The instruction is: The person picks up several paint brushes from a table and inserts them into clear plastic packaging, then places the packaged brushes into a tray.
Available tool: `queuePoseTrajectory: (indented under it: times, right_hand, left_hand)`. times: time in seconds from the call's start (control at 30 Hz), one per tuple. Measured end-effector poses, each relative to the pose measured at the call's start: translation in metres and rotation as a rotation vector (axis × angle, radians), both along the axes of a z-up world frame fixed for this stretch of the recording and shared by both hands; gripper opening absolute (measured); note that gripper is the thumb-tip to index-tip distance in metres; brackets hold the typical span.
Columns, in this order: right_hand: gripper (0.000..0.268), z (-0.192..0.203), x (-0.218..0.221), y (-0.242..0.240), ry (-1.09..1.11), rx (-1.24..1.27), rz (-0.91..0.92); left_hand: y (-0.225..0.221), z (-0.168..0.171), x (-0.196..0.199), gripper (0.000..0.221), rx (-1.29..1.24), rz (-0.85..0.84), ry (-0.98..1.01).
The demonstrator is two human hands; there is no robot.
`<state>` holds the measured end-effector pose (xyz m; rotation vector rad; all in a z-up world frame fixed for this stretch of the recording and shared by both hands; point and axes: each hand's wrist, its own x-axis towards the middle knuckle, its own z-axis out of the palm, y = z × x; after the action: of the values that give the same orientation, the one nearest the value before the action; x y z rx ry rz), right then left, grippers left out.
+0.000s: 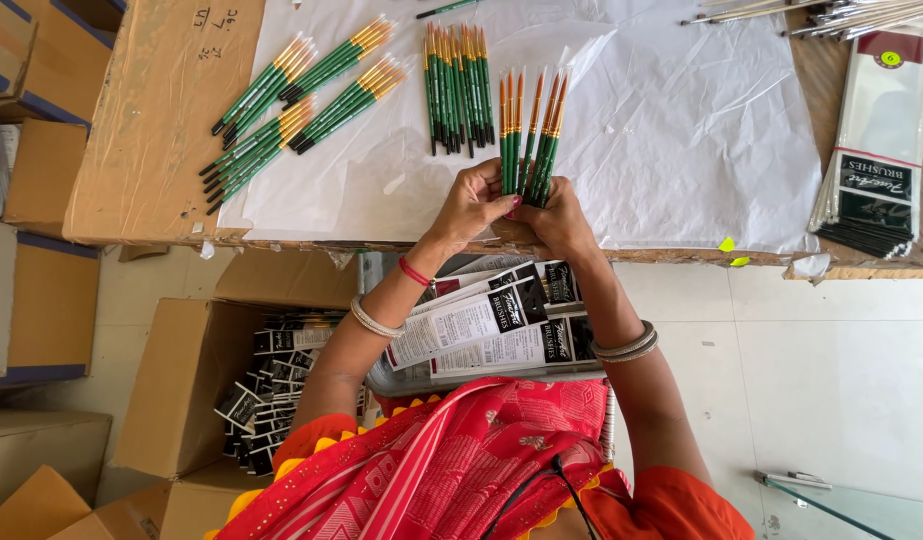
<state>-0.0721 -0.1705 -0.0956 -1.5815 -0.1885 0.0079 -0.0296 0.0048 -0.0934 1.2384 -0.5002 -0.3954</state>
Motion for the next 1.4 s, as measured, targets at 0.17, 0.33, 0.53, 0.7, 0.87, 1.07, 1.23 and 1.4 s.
queuePoseTrajectory:
  times: [0.17,0.33,0.53,0.7,0.87,1.07,1.23,1.4]
  right_hand:
    - [0.013,0.009,-0.001,0.001,0.104,0.108,0.053]
    - [0.031,0.015,-0.002,0.004,0.102,0.173,0.104]
    - [0.031,0.018,-0.004,0.004,0.131,0.215,0.094]
    - [0.018,-0.007,0.004,0.000,0.073,0.114,0.072]
    - [0.009,0.002,0.000,0.000,0.076,-0.061,-0.019]
    - [0.019,0.021,-0.007,0.005,0.092,0.128,0.083]
    - [0.029,0.031,-0.012,0.007,0.162,0.181,0.096]
    - [0.026,0.039,-0.015,0.006,0.057,0.028,0.098]
  left_hand:
    - [-0.001,0.022,0.012,0.025,-0.075,0.034,-0.003]
    - [-0.013,0.061,0.022,0.031,-0.075,0.125,-0.216]
    - [-0.015,0.065,0.026,0.022,0.052,0.200,-0.366]
    - [-0.016,0.042,0.019,0.023,0.058,0.163,-0.280]
    - [-0.010,0.023,0.013,0.024,0.064,0.123,-0.280]
    - [-0.014,0.050,0.023,0.029,0.016,0.138,-0.299]
    - [-0.015,0.075,0.026,0.027,0.079,0.205,-0.387]
    - [-0.011,0.080,0.026,0.027,0.026,0.110,-0.376]
